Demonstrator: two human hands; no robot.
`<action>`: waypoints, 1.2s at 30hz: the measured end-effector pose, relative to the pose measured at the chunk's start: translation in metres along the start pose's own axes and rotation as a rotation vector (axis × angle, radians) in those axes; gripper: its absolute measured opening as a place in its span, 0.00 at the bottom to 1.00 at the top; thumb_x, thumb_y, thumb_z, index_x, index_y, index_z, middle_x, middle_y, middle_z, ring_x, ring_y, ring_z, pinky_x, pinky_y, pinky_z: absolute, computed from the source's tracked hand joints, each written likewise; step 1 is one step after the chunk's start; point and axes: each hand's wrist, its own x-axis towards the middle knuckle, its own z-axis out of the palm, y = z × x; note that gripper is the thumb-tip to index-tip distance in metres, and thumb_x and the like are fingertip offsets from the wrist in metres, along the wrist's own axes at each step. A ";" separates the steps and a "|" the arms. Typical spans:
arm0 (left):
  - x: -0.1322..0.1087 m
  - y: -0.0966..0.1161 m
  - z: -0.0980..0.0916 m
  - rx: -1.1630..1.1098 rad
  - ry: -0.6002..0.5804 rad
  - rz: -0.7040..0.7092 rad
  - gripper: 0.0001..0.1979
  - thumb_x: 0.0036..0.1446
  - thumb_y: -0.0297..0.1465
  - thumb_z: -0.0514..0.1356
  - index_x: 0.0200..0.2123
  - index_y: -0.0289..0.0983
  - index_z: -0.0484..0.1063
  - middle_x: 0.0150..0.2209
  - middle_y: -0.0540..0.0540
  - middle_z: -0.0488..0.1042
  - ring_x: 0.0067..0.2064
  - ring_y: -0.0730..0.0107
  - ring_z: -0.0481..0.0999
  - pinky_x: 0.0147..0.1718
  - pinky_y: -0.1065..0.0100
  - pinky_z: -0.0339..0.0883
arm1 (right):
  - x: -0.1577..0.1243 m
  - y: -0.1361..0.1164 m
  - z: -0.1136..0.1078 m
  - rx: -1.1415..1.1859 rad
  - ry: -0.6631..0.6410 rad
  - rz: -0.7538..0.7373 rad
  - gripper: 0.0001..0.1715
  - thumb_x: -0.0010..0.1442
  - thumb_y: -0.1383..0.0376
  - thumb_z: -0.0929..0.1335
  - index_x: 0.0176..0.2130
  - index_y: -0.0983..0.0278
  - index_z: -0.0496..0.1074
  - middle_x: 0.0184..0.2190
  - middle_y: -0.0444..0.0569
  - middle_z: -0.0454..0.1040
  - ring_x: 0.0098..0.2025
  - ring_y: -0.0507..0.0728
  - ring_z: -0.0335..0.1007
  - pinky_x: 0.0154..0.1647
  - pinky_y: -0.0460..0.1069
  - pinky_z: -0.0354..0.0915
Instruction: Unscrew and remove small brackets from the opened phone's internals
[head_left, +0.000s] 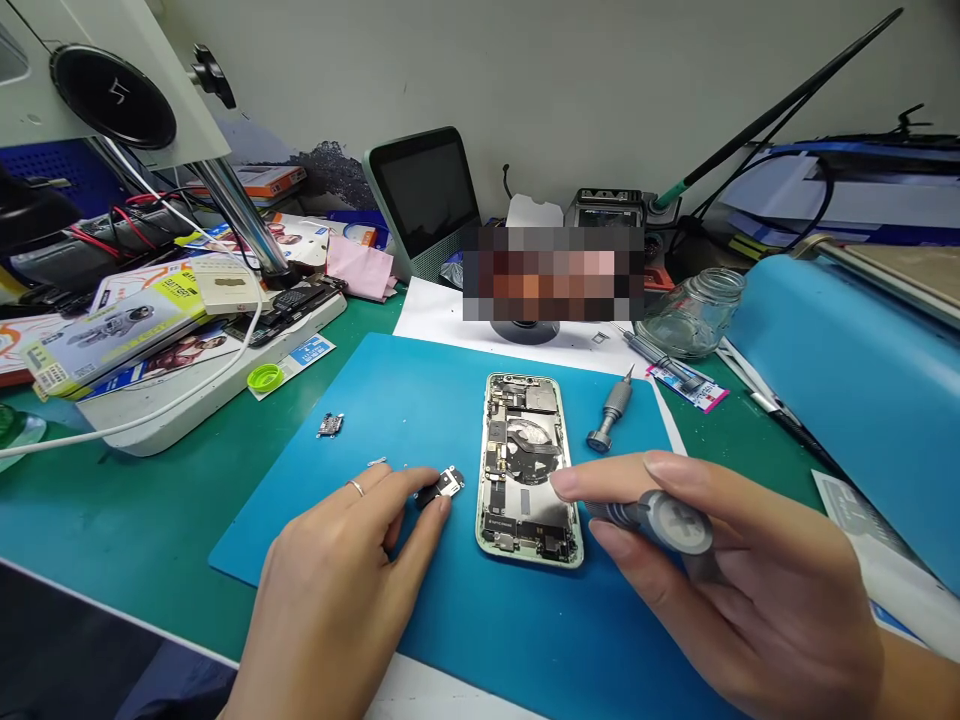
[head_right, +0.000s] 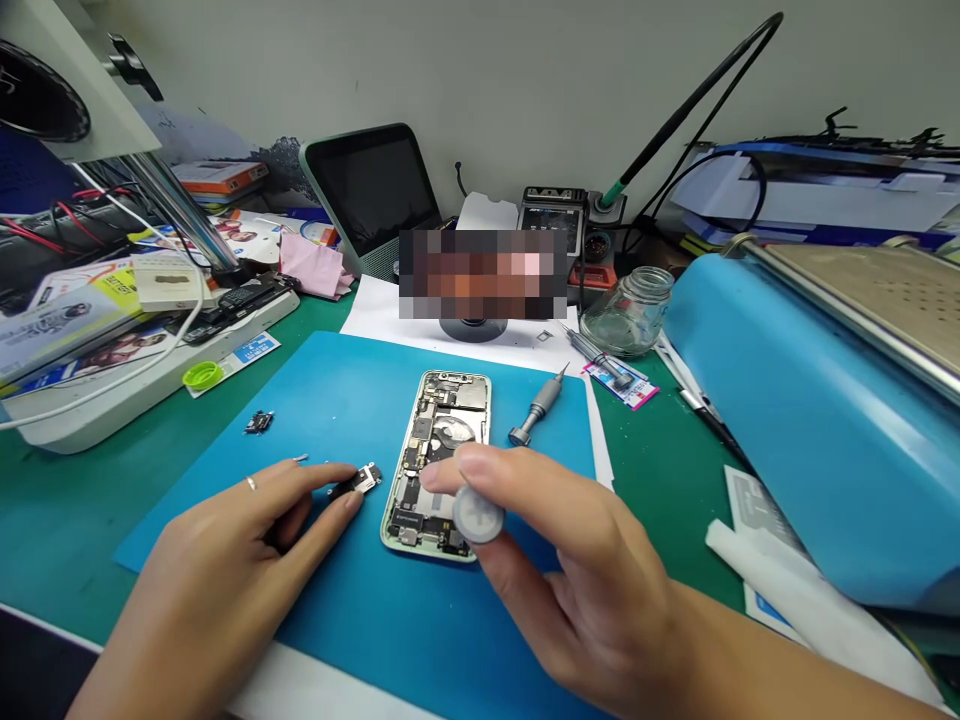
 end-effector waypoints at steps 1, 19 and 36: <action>0.000 0.000 0.000 0.000 -0.002 -0.004 0.12 0.70 0.45 0.58 0.45 0.51 0.79 0.24 0.54 0.67 0.25 0.69 0.70 0.25 0.69 0.57 | 0.000 0.000 0.000 0.002 0.002 -0.002 0.47 0.60 0.83 0.69 0.70 0.56 0.58 0.55 0.47 0.81 0.56 0.54 0.80 0.61 0.46 0.75; 0.001 0.001 -0.001 0.002 -0.016 -0.004 0.12 0.69 0.45 0.58 0.44 0.50 0.79 0.23 0.55 0.64 0.23 0.70 0.68 0.23 0.69 0.55 | 0.003 -0.002 -0.002 0.005 0.078 0.091 0.45 0.62 0.82 0.67 0.70 0.52 0.62 0.47 0.46 0.79 0.45 0.54 0.78 0.52 0.48 0.77; -0.001 -0.001 0.001 -0.004 -0.018 0.026 0.11 0.69 0.43 0.59 0.48 0.49 0.78 0.25 0.54 0.65 0.25 0.69 0.69 0.25 0.68 0.56 | 0.010 -0.011 0.005 -0.058 0.123 0.146 0.24 0.60 0.76 0.71 0.51 0.54 0.69 0.20 0.35 0.66 0.15 0.49 0.61 0.13 0.45 0.61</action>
